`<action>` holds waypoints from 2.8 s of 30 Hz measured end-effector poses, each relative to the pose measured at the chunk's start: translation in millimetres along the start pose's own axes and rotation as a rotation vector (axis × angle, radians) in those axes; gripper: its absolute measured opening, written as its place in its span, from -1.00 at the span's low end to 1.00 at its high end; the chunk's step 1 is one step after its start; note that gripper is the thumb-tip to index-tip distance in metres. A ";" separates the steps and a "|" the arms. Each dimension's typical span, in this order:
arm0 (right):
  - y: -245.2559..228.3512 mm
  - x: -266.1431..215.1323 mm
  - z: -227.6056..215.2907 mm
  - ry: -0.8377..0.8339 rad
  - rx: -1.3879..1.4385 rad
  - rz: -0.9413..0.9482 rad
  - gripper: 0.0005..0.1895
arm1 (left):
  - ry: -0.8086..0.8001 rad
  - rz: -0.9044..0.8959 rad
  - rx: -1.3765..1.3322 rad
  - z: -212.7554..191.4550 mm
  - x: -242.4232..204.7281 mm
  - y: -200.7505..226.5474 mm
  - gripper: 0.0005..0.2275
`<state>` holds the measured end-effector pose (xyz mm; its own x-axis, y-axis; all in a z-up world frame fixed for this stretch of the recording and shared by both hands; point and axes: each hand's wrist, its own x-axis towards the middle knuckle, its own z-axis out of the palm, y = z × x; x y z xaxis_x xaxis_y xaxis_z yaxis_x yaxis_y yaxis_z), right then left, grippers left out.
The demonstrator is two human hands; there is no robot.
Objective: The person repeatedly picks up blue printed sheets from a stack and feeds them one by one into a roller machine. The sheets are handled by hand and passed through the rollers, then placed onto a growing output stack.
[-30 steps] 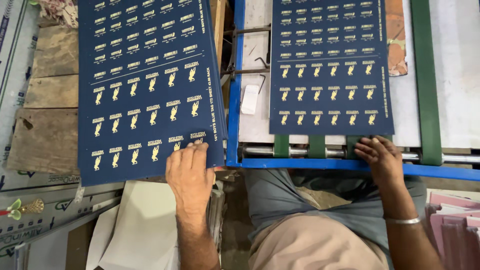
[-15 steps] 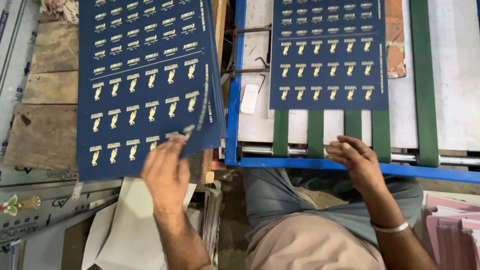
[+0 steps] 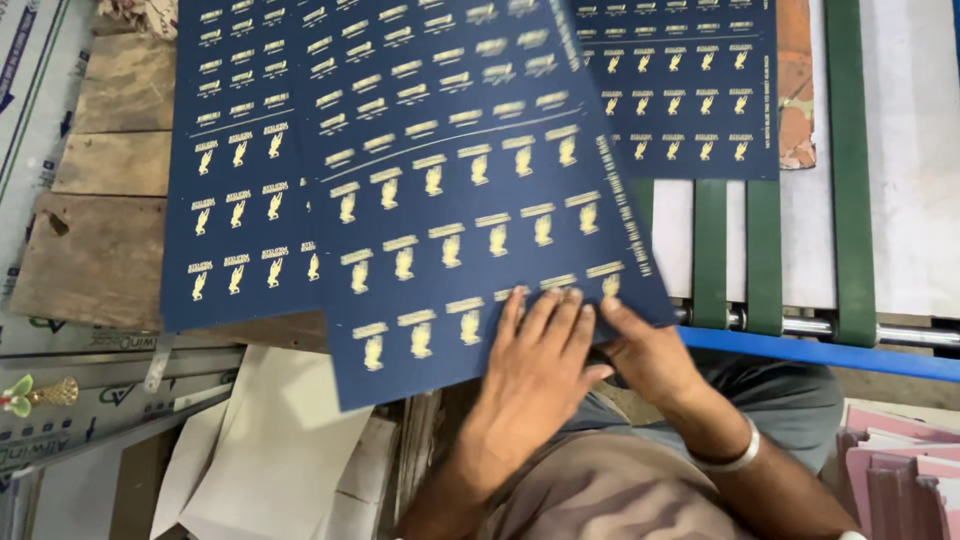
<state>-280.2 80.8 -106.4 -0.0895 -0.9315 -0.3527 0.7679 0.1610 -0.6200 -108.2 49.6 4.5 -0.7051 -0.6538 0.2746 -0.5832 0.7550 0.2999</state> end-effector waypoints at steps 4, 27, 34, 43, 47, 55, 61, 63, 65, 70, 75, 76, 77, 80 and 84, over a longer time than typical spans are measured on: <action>-32.7 2.0 -41.8 0.230 -0.668 -0.315 -0.71 | 0.017 -0.085 0.108 -28.2 -15.9 -28.9 -0.52; -1.1 -9.3 -231.0 0.664 -0.262 -0.528 -0.56 | 0.273 -0.246 0.340 -46.8 -19.8 -119.4 -0.55; 32.6 -28.8 -227.8 0.751 -0.399 -0.418 -0.69 | 0.247 -0.249 0.339 -49.8 -13.7 -121.5 -0.48; 0.3 26.7 -208.7 0.662 -0.475 -0.485 -0.65 | 0.297 -0.249 0.309 -48.5 -10.1 -129.1 -0.56; -19.0 51.1 -197.6 0.622 -0.438 -0.473 -0.60 | 0.308 -0.256 0.304 -48.0 -9.0 -130.2 -0.58; -39.6 97.7 -198.1 0.640 -0.198 -0.288 -0.52 | 0.255 -0.284 0.279 -52.0 -7.6 -127.3 -0.51; -42.7 92.6 -209.0 0.439 -0.190 -0.158 -0.60 | 0.231 -0.294 0.288 -52.0 -7.5 -129.1 -0.49; -38.0 85.1 -211.4 0.419 -0.224 -0.154 -0.58 | 0.234 -0.289 0.287 -50.7 -7.5 -128.7 -0.50; -34.0 78.3 -213.6 0.398 -0.238 -0.149 -0.55 | 0.248 -0.277 0.287 -49.9 -6.7 -128.6 -0.51; -26.4 62.0 -203.2 0.366 -0.218 -0.127 -0.55 | 0.176 -0.271 0.323 -51.7 -9.6 -127.0 -0.49; -32.1 54.9 -145.9 0.222 -0.292 -0.084 -0.54 | 0.264 -0.236 0.085 -73.7 -17.9 -141.9 -0.52; -34.3 53.1 -129.8 0.173 -0.305 -0.084 -0.54 | 0.335 -0.240 0.060 -76.2 -17.7 -142.2 -0.55; -36.9 52.5 -110.3 0.133 -0.344 -0.071 -0.52 | 0.405 -0.241 0.035 -79.5 -15.1 -143.2 -0.56; -40.3 42.7 -54.4 -0.064 -0.427 -0.036 -0.48 | 0.487 -0.244 0.020 -65.0 -6.0 -120.3 -0.60; -29.1 37.0 -2.2 -0.507 -0.307 -0.025 -0.41 | 0.087 -0.140 0.197 -7.9 26.2 -63.8 -0.64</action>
<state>-307.3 42.3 -102.9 0.2671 -0.9637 -0.0036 0.5439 0.1538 -0.8250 -86.3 -16.1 -0.2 -0.5796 -0.7479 0.3236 -0.7458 0.6469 0.1592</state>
